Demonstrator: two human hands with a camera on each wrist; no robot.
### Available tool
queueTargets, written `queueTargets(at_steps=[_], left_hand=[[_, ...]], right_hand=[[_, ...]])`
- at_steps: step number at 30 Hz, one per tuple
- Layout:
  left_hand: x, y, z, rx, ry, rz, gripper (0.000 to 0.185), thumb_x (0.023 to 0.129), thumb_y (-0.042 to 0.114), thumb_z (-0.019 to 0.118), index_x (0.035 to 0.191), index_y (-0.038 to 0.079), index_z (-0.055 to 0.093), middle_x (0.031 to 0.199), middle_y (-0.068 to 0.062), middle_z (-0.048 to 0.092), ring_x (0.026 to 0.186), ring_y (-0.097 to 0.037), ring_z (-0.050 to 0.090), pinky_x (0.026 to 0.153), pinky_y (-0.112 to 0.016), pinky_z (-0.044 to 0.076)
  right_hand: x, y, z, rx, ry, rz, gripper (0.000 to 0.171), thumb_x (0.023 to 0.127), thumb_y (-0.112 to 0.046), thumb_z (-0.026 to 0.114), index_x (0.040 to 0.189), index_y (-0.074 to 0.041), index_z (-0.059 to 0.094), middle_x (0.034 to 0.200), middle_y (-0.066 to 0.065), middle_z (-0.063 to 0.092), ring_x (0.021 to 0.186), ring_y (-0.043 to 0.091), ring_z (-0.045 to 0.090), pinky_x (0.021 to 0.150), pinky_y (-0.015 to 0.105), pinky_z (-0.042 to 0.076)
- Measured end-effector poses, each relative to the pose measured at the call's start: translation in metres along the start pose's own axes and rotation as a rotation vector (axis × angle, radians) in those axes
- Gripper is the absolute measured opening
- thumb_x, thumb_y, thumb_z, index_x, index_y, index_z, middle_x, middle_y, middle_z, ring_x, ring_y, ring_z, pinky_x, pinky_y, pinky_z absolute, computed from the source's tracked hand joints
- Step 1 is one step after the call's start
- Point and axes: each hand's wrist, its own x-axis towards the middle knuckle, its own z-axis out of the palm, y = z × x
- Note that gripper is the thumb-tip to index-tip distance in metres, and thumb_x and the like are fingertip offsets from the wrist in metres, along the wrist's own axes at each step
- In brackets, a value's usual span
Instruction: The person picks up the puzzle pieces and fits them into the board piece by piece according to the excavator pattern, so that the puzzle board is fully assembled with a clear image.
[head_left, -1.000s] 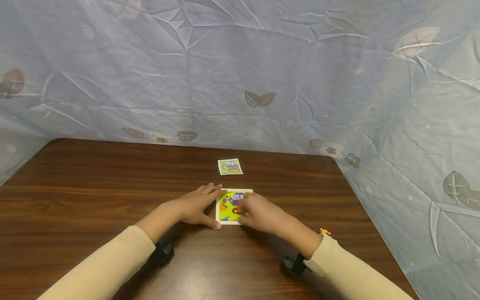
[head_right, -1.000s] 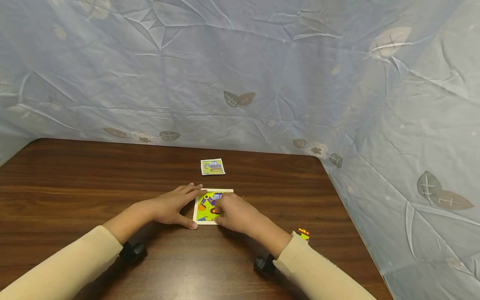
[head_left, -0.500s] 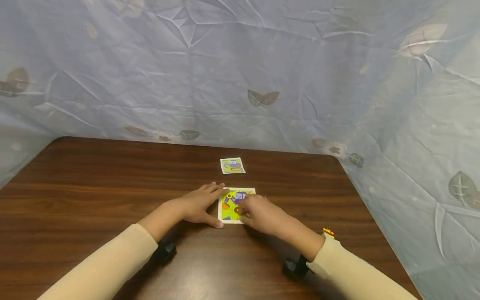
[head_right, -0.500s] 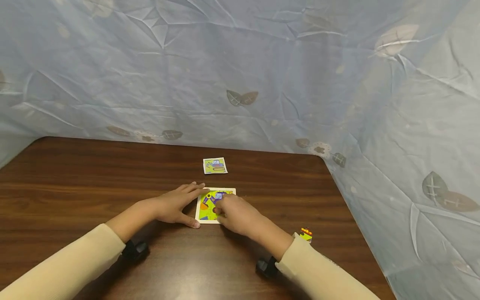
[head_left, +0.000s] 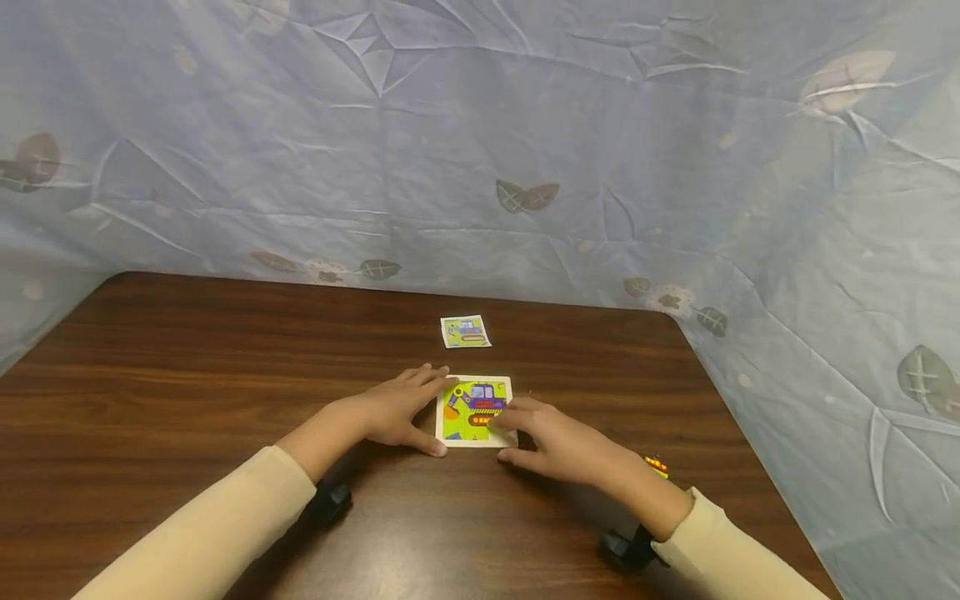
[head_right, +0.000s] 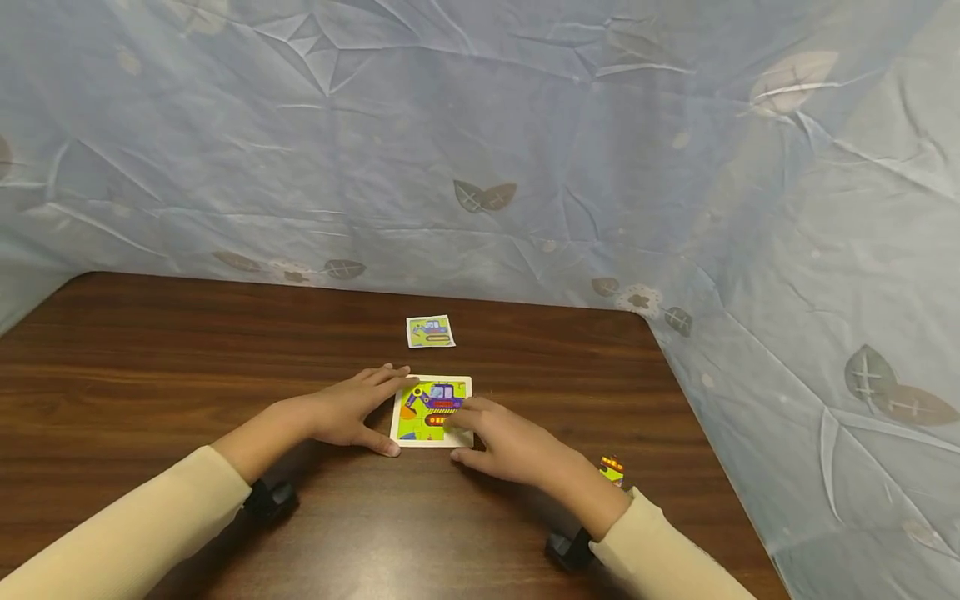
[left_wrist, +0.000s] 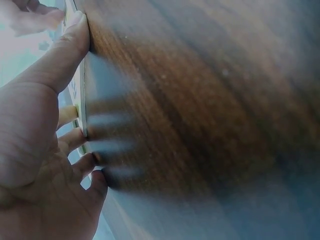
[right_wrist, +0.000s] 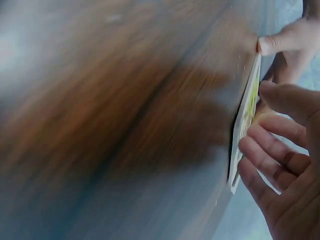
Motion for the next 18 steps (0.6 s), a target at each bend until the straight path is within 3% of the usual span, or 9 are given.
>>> queueTargets(at_steps=[7, 18], left_hand=[[-0.002, -0.001, 0.002, -0.014, -0.004, -0.026, 0.101, 0.089, 0.051, 0.081, 0.167, 0.014, 0.028, 0.176, -0.015, 0.018, 0.164, -0.045, 0.011, 0.128, -0.070, 0.019], [0.002, 0.002, 0.003, -0.004, -0.006, -0.024, 0.103, 0.088, 0.052, 0.081, 0.167, 0.016, 0.025, 0.177, -0.013, 0.017, 0.164, -0.043, 0.010, 0.128, -0.070, 0.020]], right_hand=[[-0.039, 0.018, -0.013, 0.035, 0.070, 0.075, 0.043, 0.100, -0.033, 0.072, 0.136, -0.011, 0.066, 0.130, 0.001, 0.067, 0.124, 0.020, 0.066, 0.104, 0.044, 0.057], [-0.118, 0.064, -0.017, 0.002, 0.131, 0.241, 0.050, 0.098, -0.045, 0.072, 0.133, -0.010, 0.065, 0.126, 0.001, 0.067, 0.118, 0.027, 0.066, 0.091, 0.042, 0.060]])
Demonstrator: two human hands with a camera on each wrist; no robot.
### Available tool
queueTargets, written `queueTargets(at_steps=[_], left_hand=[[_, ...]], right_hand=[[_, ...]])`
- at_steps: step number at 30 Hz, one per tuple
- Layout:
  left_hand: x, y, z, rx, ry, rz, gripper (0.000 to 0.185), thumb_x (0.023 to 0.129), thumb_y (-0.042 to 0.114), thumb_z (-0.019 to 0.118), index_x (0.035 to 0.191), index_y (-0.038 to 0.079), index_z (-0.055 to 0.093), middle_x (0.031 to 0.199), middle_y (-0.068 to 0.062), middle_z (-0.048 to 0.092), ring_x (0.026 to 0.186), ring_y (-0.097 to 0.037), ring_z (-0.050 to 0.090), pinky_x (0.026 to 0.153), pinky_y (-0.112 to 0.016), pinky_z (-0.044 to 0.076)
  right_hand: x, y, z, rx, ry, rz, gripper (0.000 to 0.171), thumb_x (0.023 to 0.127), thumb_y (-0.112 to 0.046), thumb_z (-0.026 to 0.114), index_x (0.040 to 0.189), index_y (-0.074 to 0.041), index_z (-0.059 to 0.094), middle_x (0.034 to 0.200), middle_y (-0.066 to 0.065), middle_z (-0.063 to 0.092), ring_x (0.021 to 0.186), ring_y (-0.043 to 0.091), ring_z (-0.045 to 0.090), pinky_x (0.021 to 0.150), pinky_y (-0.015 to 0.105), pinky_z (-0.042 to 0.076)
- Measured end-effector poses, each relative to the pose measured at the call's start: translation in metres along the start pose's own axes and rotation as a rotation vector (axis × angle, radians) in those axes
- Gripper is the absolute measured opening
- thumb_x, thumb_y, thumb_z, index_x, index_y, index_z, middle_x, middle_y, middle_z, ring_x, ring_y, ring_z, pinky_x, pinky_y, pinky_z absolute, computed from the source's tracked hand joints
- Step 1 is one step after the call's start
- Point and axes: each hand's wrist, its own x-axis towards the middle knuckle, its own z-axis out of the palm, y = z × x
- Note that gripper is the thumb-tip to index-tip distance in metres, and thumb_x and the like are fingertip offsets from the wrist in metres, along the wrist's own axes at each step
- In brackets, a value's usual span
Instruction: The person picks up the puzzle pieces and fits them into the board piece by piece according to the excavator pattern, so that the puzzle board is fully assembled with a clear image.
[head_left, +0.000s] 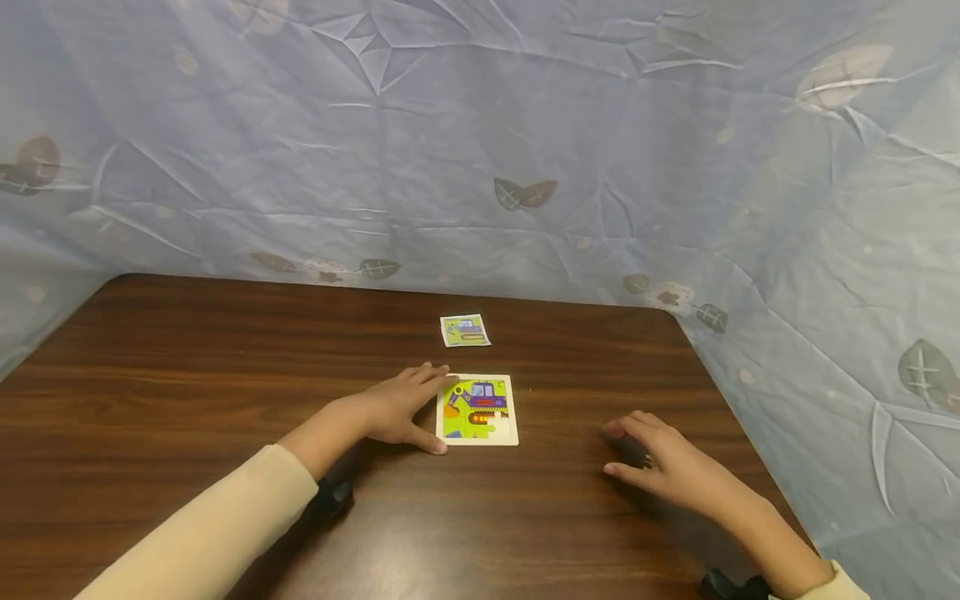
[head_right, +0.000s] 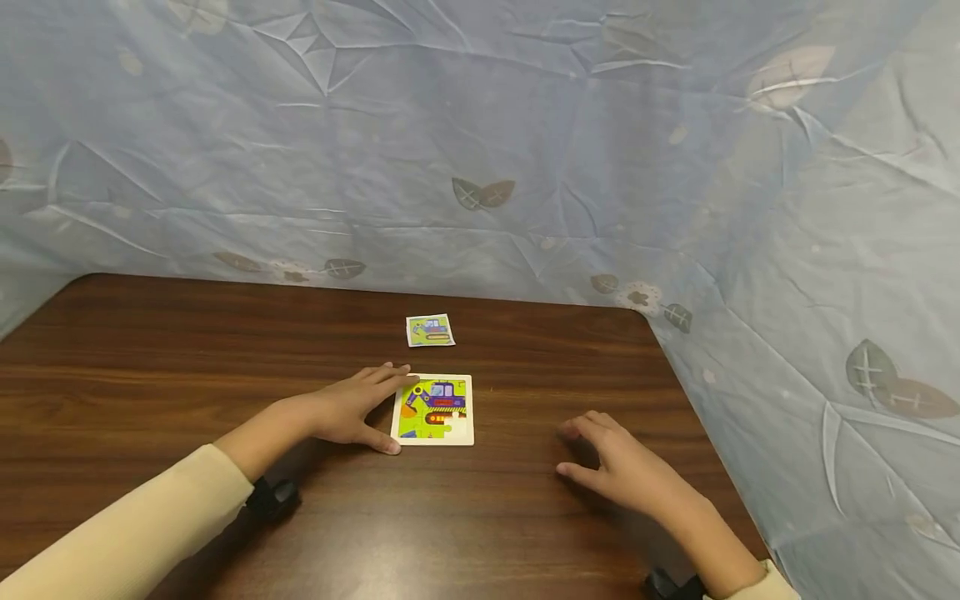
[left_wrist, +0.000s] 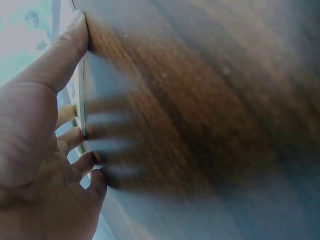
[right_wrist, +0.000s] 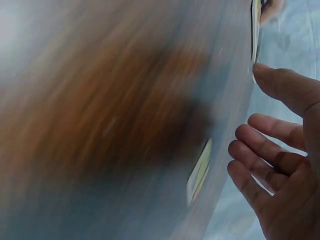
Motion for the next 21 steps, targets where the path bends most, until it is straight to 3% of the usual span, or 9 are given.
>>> queueTargets(at_steps=[11, 21], left_hand=[[0.001, 0.000, 0.001, -0.001, -0.001, -0.004, 0.105, 0.088, 0.051, 0.082, 0.167, 0.012, 0.024, 0.177, -0.014, 0.017, 0.165, -0.042, 0.010, 0.129, -0.067, 0.019], [0.000, -0.001, 0.000, 0.000, -0.001, -0.004, 0.109, 0.088, 0.053, 0.081, 0.167, 0.009, 0.022, 0.177, -0.015, 0.017, 0.164, -0.042, 0.012, 0.130, -0.065, 0.019]], right_hand=[[-0.041, 0.035, -0.005, -0.123, 0.129, 0.029, 0.044, 0.085, -0.035, 0.087, 0.118, -0.012, 0.070, 0.110, -0.008, 0.067, 0.098, 0.014, 0.062, 0.080, 0.032, 0.057], [-0.051, 0.043, 0.002, -0.084, 0.157, 0.072, 0.030, 0.084, -0.029, 0.088, 0.103, -0.015, 0.069, 0.099, -0.008, 0.063, 0.087, 0.002, 0.057, 0.072, 0.026, 0.054]])
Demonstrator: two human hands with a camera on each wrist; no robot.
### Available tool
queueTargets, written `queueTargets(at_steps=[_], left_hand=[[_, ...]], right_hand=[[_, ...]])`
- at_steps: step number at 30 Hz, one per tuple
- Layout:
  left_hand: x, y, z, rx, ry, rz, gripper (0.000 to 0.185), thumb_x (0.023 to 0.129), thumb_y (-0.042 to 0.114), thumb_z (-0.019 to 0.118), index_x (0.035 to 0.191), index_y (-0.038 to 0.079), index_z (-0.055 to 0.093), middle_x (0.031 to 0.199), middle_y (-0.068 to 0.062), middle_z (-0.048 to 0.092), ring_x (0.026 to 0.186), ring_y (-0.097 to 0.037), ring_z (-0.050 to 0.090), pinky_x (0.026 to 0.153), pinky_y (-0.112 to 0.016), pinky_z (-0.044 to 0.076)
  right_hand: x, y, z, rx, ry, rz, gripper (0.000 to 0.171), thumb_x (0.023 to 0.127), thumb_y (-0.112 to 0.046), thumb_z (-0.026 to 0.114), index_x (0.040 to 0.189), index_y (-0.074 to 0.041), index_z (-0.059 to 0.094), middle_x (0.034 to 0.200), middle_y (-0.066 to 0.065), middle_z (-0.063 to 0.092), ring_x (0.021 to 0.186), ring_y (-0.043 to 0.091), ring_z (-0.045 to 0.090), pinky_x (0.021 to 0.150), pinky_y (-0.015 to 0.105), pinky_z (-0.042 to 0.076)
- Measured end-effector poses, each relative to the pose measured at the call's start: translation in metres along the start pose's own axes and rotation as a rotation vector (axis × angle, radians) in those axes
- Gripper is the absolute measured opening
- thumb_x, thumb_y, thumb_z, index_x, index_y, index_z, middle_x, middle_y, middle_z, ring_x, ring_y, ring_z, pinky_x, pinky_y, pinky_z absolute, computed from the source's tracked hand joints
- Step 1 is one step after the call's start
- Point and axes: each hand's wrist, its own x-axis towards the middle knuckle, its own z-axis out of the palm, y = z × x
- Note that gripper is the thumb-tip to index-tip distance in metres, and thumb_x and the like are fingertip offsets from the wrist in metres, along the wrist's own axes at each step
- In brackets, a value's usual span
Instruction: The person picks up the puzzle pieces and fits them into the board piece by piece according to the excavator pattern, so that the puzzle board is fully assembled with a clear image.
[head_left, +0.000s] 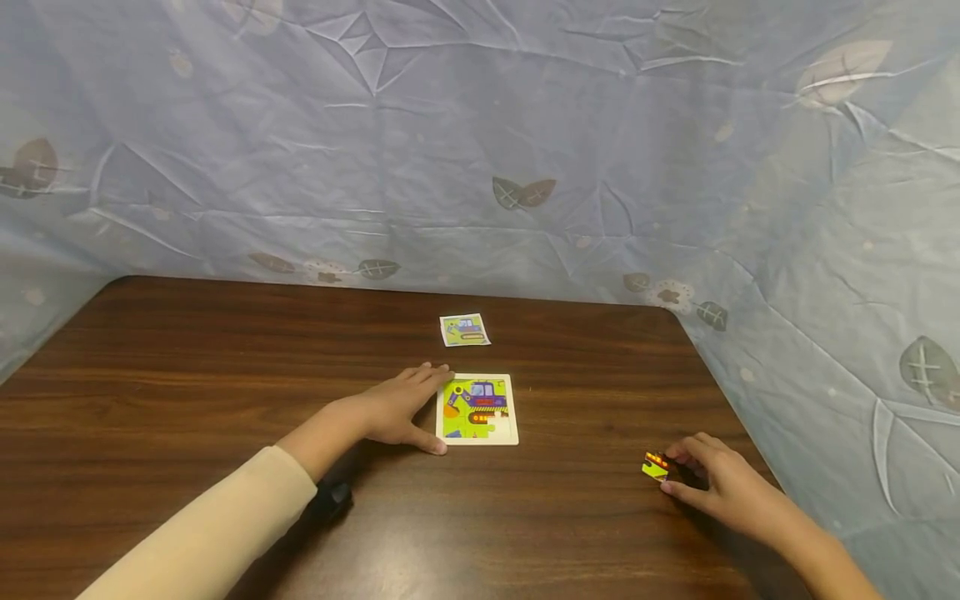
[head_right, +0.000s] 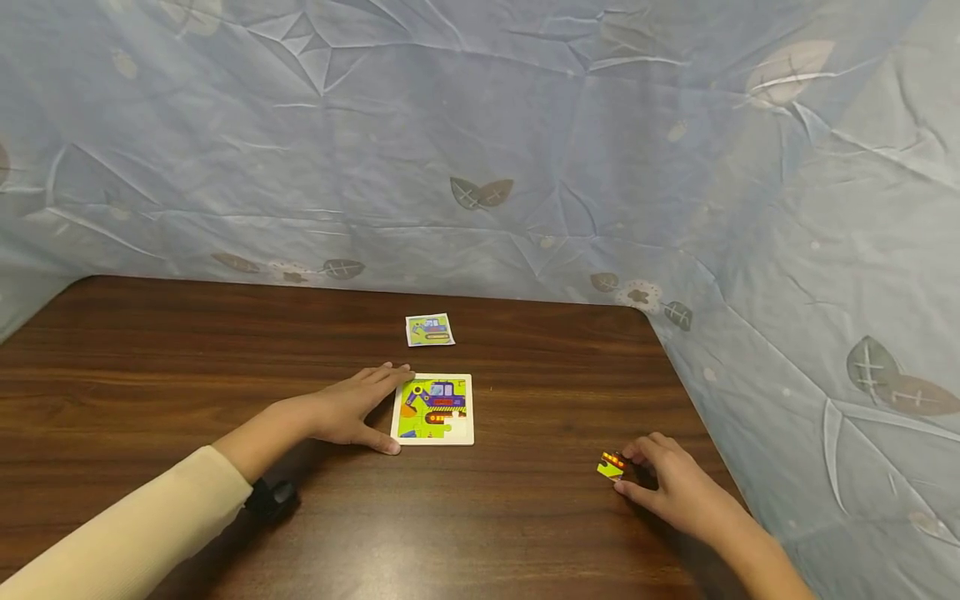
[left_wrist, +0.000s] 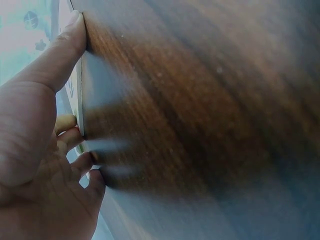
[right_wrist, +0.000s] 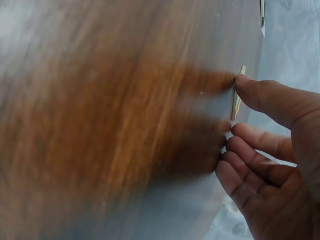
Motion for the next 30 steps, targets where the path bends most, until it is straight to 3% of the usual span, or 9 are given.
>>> queueTargets(at_steps=[5, 14, 19, 30], left_hand=[[0.000, 0.000, 0.001, 0.003, -0.002, -0.003, 0.108, 0.088, 0.053, 0.080, 0.167, 0.010, 0.022, 0.177, -0.014, 0.017, 0.164, -0.042, 0.011, 0.130, -0.066, 0.019], [0.000, 0.000, 0.001, 0.001, 0.005, 0.003, 0.108, 0.088, 0.053, 0.081, 0.167, 0.010, 0.022, 0.176, -0.015, 0.018, 0.164, -0.042, 0.013, 0.129, -0.066, 0.021], [0.001, -0.001, 0.002, 0.009, 0.002, -0.005, 0.107, 0.088, 0.053, 0.081, 0.167, 0.011, 0.023, 0.177, -0.013, 0.018, 0.165, -0.040, 0.012, 0.130, -0.065, 0.021], [0.001, -0.001, 0.000, -0.003, -0.001, -0.004, 0.106, 0.088, 0.052, 0.081, 0.167, 0.011, 0.023, 0.177, -0.013, 0.017, 0.165, -0.041, 0.011, 0.130, -0.065, 0.020]], right_hand=[[0.001, 0.000, 0.004, -0.003, 0.043, -0.016, 0.028, 0.082, -0.024, 0.090, 0.094, -0.017, 0.067, 0.090, -0.010, 0.058, 0.082, -0.003, 0.051, 0.067, 0.024, 0.050], [0.001, -0.001, 0.009, 0.019, 0.067, -0.011, 0.026, 0.081, -0.016, 0.090, 0.093, -0.017, 0.067, 0.090, -0.010, 0.059, 0.081, -0.003, 0.053, 0.067, 0.025, 0.053], [0.004, 0.000, 0.010, -0.001, 0.078, -0.051, 0.027, 0.080, -0.012, 0.090, 0.091, -0.016, 0.066, 0.089, -0.011, 0.059, 0.079, -0.004, 0.051, 0.064, 0.024, 0.051], [0.015, -0.006, 0.006, 0.019, 0.030, -0.118, 0.024, 0.083, -0.010, 0.087, 0.090, -0.017, 0.065, 0.088, -0.013, 0.059, 0.081, -0.005, 0.054, 0.065, 0.021, 0.054]])
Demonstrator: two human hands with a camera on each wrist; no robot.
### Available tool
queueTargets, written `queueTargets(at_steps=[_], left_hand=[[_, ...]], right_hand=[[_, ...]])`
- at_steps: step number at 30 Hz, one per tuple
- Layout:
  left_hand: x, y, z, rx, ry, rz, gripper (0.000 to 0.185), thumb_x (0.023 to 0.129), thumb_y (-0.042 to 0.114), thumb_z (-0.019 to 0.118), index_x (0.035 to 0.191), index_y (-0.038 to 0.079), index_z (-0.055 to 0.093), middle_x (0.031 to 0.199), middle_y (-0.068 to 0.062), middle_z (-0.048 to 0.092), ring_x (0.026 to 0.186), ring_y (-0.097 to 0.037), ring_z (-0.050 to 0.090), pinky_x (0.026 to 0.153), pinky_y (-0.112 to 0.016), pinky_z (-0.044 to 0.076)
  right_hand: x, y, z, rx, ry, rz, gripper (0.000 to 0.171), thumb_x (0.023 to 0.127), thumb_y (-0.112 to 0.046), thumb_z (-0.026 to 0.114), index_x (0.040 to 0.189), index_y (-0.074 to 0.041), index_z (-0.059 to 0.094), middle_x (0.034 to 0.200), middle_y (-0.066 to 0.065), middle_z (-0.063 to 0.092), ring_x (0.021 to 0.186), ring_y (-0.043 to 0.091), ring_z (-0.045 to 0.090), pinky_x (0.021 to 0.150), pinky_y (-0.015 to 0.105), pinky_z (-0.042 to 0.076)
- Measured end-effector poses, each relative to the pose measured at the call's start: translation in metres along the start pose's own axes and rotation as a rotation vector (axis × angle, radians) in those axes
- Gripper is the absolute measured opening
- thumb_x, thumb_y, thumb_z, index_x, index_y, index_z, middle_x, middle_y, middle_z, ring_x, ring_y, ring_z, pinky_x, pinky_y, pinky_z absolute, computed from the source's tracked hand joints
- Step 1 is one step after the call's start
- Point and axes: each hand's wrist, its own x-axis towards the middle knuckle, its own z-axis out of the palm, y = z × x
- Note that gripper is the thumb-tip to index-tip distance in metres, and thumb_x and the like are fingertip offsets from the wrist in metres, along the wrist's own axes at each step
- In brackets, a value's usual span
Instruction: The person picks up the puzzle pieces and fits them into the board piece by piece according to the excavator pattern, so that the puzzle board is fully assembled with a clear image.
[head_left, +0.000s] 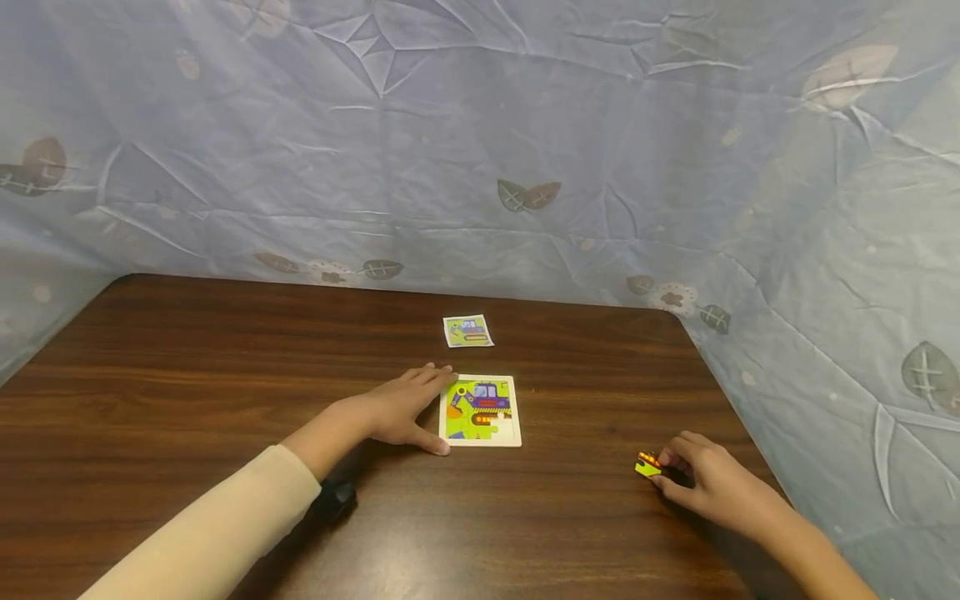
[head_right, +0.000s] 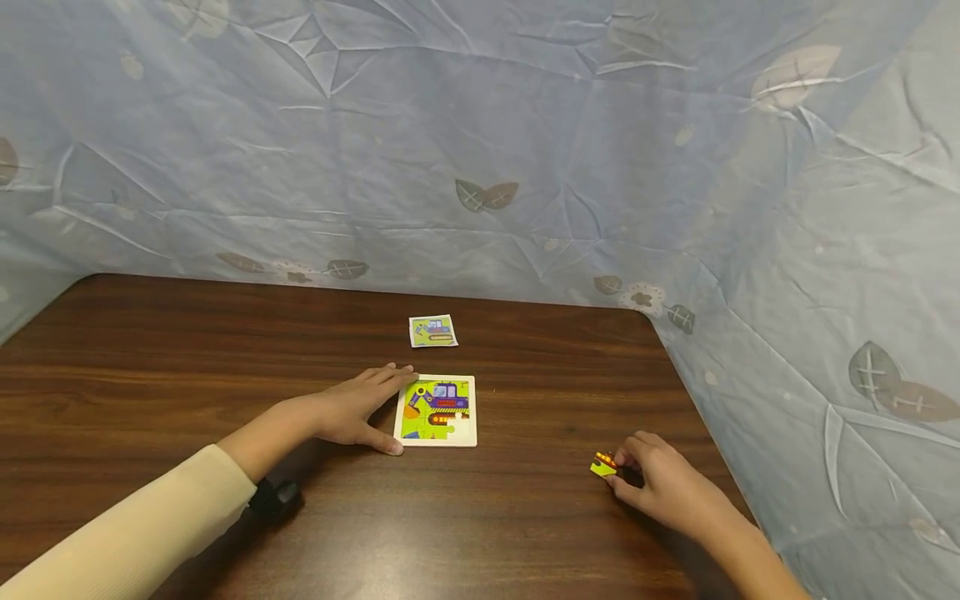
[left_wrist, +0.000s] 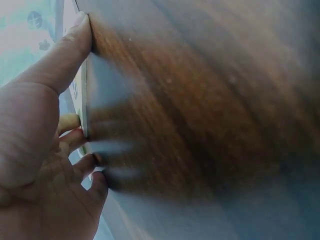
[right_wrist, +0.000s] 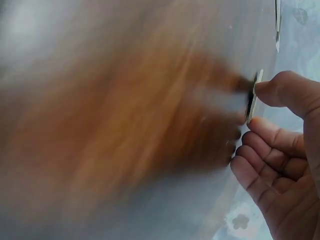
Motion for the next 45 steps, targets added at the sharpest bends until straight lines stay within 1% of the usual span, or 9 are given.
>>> queueTargets(at_steps=[2, 6, 12, 16, 22, 28, 36, 41, 45], left_hand=[[-0.001, 0.001, -0.002, 0.000, 0.003, 0.000, 0.106, 0.088, 0.052, 0.081, 0.167, 0.010, 0.023, 0.177, -0.014, 0.018, 0.165, -0.041, 0.012, 0.130, -0.065, 0.020], [-0.004, 0.001, -0.004, -0.003, 0.000, -0.003, 0.106, 0.089, 0.052, 0.081, 0.167, 0.010, 0.023, 0.177, -0.014, 0.017, 0.165, -0.041, 0.010, 0.130, -0.066, 0.019], [-0.005, 0.002, -0.003, -0.011, -0.018, -0.013, 0.106, 0.089, 0.051, 0.080, 0.168, 0.011, 0.022, 0.178, -0.013, 0.015, 0.165, -0.040, 0.008, 0.130, -0.066, 0.018], [-0.006, 0.003, -0.001, -0.023, -0.011, -0.008, 0.106, 0.089, 0.051, 0.081, 0.167, 0.010, 0.022, 0.177, -0.013, 0.016, 0.165, -0.040, 0.009, 0.130, -0.065, 0.019], [-0.004, 0.005, 0.001, -0.009, -0.008, -0.014, 0.106, 0.089, 0.051, 0.081, 0.167, 0.011, 0.023, 0.177, -0.012, 0.017, 0.165, -0.040, 0.009, 0.130, -0.064, 0.020], [-0.004, 0.005, 0.001, -0.011, -0.009, -0.014, 0.106, 0.088, 0.050, 0.082, 0.168, 0.012, 0.023, 0.177, -0.012, 0.017, 0.165, -0.040, 0.009, 0.130, -0.064, 0.020], [-0.002, 0.003, 0.000, -0.004, -0.010, -0.013, 0.106, 0.088, 0.052, 0.081, 0.168, 0.013, 0.023, 0.178, -0.011, 0.016, 0.166, -0.039, 0.008, 0.131, -0.064, 0.019], [-0.002, 0.002, 0.000, -0.001, -0.012, -0.007, 0.106, 0.089, 0.052, 0.081, 0.168, 0.012, 0.022, 0.178, -0.012, 0.016, 0.165, -0.040, 0.009, 0.130, -0.064, 0.019], [-0.003, 0.002, 0.001, -0.001, -0.015, -0.018, 0.106, 0.089, 0.052, 0.081, 0.168, 0.013, 0.022, 0.178, -0.010, 0.015, 0.166, -0.039, 0.008, 0.131, -0.064, 0.019]], right_hand=[[0.008, -0.004, 0.000, 0.028, -0.023, -0.024, 0.022, 0.085, -0.011, 0.085, 0.092, -0.016, 0.065, 0.090, -0.011, 0.059, 0.081, -0.004, 0.054, 0.065, 0.021, 0.054], [0.027, -0.016, 0.000, 0.067, -0.102, -0.029, 0.018, 0.090, -0.016, 0.082, 0.096, -0.014, 0.066, 0.093, -0.008, 0.060, 0.080, -0.001, 0.054, 0.065, 0.022, 0.053], [0.055, -0.035, 0.009, 0.055, -0.170, -0.070, 0.016, 0.094, -0.023, 0.079, 0.099, -0.016, 0.066, 0.099, -0.006, 0.060, 0.085, 0.003, 0.055, 0.071, 0.024, 0.055], [0.071, -0.050, 0.017, 0.023, -0.172, -0.101, 0.014, 0.094, -0.024, 0.079, 0.098, -0.018, 0.067, 0.099, -0.008, 0.060, 0.087, 0.003, 0.055, 0.075, 0.025, 0.056], [0.092, -0.069, 0.029, -0.014, -0.154, -0.141, 0.014, 0.095, -0.026, 0.078, 0.102, -0.017, 0.070, 0.102, -0.007, 0.063, 0.093, 0.007, 0.059, 0.081, 0.030, 0.058], [0.112, -0.084, 0.038, -0.001, -0.153, -0.187, 0.015, 0.096, -0.027, 0.077, 0.104, -0.015, 0.072, 0.103, -0.006, 0.063, 0.091, 0.005, 0.054, 0.078, 0.025, 0.055], [0.125, -0.098, 0.042, 0.005, -0.190, -0.214, 0.019, 0.098, -0.026, 0.076, 0.110, -0.011, 0.073, 0.107, -0.003, 0.063, 0.092, 0.005, 0.054, 0.078, 0.024, 0.054], [0.131, -0.105, 0.044, -0.014, -0.205, -0.208, 0.021, 0.097, -0.027, 0.076, 0.110, -0.011, 0.074, 0.105, -0.002, 0.063, 0.090, 0.006, 0.053, 0.076, 0.023, 0.053], [0.134, -0.109, 0.045, -0.016, -0.216, -0.195, 0.019, 0.096, -0.025, 0.077, 0.108, -0.012, 0.074, 0.103, -0.002, 0.062, 0.088, 0.006, 0.052, 0.075, 0.023, 0.052]])
